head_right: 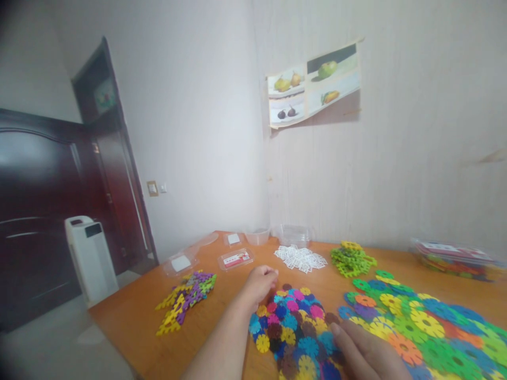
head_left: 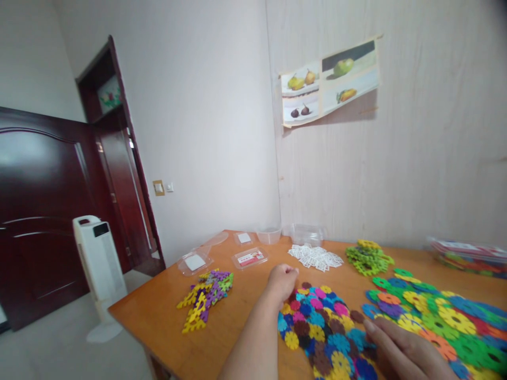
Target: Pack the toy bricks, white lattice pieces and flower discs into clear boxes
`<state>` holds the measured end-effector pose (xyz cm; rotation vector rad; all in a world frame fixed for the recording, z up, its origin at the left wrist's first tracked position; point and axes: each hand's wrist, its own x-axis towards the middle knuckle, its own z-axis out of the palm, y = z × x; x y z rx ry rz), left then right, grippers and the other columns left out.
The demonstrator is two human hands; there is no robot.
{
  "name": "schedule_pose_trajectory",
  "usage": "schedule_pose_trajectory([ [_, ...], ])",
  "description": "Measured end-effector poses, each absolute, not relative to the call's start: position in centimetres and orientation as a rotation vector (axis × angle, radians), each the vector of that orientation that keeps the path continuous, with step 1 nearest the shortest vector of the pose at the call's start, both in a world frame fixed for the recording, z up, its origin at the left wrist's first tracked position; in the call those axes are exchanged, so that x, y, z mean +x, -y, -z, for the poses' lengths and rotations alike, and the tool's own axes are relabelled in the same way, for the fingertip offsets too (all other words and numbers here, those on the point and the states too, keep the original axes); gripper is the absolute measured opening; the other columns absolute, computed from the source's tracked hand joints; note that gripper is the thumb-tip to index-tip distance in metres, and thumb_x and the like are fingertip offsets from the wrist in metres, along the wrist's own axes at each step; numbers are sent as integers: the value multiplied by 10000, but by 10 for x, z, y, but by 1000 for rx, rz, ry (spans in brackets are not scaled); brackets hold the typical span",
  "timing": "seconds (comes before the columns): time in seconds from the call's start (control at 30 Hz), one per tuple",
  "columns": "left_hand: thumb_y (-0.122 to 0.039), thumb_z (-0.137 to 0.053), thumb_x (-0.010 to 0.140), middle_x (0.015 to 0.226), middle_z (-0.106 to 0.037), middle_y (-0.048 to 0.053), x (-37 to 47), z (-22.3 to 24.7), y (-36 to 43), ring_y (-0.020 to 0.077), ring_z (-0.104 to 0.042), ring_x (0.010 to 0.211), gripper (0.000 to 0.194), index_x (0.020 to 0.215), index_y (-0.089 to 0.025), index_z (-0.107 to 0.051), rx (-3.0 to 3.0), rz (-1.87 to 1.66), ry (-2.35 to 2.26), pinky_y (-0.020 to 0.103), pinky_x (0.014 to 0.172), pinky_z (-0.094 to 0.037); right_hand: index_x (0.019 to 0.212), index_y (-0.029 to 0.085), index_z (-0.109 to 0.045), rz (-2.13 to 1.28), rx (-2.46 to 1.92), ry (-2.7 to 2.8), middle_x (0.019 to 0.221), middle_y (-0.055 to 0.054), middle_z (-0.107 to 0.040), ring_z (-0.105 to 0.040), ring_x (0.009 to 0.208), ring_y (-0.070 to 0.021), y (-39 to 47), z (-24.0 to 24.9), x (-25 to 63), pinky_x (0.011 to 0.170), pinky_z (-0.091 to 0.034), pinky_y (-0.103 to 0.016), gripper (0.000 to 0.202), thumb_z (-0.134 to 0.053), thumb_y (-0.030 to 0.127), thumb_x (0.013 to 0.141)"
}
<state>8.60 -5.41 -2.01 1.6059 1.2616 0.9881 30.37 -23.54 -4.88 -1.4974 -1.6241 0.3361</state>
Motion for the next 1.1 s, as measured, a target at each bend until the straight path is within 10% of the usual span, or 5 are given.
schedule_pose_trajectory([
  [0.27, -508, -633, 785, 685, -650, 44, 86, 17, 56, 166, -579, 628, 350, 813, -160, -671, 1587, -987, -1215, 262, 573, -395, 1125, 286, -758, -370, -1530, 1622, 1218, -9, -726, -653, 1166, -290, 242, 35, 293, 949, -556, -294, 375, -547, 509, 909],
  [0.57, -436, -586, 804, 768, -678, 64, 88, 16, 56, 171, -613, 689, 279, 796, -164, -648, 1576, -954, -1172, 265, 625, -425, 853, 228, -690, -521, -1459, 1570, 816, -19, -707, -634, 777, -201, 246, 25, 282, 714, -512, -240, 401, -442, 521, 966],
  [1.1, -686, -495, 815, 815, -698, 53, 95, 25, 59, 236, -604, 868, 561, 822, -160, -691, 1909, -898, -1004, 315, 803, -450, 745, 207, -526, -568, -1471, 1481, 707, 15, -521, -477, 686, -154, 238, 33, 285, 627, -373, -260, 454, -381, 564, 985],
])
